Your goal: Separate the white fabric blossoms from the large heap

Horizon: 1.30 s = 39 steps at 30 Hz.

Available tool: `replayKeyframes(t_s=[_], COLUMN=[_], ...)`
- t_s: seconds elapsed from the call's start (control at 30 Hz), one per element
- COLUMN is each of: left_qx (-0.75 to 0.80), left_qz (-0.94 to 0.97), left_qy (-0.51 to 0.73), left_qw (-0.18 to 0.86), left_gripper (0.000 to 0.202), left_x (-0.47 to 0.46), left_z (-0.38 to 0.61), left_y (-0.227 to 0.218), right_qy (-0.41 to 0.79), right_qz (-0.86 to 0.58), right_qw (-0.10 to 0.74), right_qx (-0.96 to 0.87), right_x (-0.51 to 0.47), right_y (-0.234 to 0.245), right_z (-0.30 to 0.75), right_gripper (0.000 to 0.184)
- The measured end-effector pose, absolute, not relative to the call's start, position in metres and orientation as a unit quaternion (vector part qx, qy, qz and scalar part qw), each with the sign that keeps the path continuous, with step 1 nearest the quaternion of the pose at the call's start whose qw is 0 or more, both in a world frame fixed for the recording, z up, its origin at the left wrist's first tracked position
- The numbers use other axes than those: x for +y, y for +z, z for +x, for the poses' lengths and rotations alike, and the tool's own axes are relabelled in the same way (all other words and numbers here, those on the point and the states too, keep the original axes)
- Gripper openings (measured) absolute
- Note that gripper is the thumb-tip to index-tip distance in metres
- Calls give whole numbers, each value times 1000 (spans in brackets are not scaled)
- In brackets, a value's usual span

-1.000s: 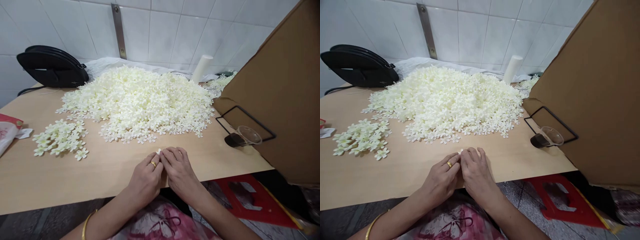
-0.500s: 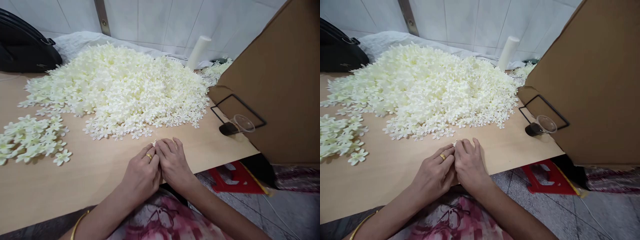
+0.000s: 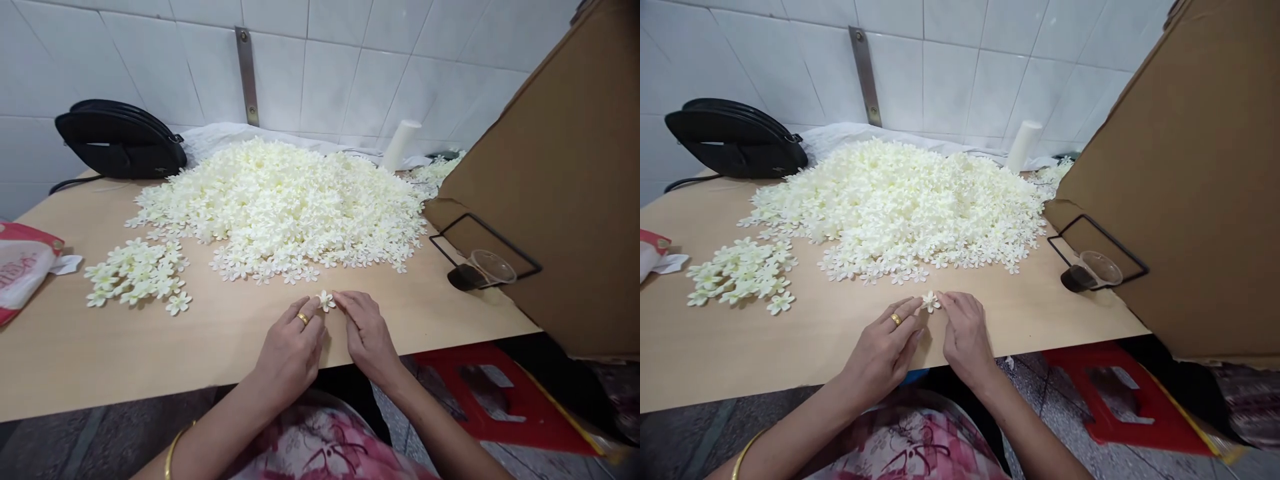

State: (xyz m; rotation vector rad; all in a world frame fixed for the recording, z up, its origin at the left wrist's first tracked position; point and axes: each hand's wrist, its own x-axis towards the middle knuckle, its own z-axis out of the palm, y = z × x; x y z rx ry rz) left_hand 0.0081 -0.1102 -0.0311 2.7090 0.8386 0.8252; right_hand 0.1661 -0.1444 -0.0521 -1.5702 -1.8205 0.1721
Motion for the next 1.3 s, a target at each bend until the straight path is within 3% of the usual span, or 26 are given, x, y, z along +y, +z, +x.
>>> replayKeyframes(t_s=[0.13, 0.33, 0.67, 0.77, 0.97, 1.13, 1.3], left_qx=[248, 233, 266, 298, 305, 284, 302], left_qz=[930, 933, 921, 916, 914, 916, 880], left_qy=[265, 274, 270, 241, 236, 256, 276], left_qw=[62, 27, 89, 115, 124, 124, 242], left_gripper=[25, 22, 19, 21, 19, 19, 18], left_x=[-109, -106, -96, -91, -93, -99, -99], left_z=[16, 24, 31, 32, 29, 26, 20], left_y=[-34, -38, -32, -32, -32, -37, -34], right_qy=[78, 43, 35, 31, 108, 101, 83], right_qz=[-611, -621, -612, -617, -649, -682, -682], right_qw=[386, 314, 196, 208, 340, 279, 244], right_qx=[-687, -717, -765, -759, -672, -668, -685], right_x=[-146, -146, -132, -128, -120, -115, -119], right_y=[-53, -54, -36, -38, -41, -37, -36], right_z=[167, 163, 163, 162, 165, 159, 157], right_gripper=[43, 41, 25, 20, 17, 17, 17])
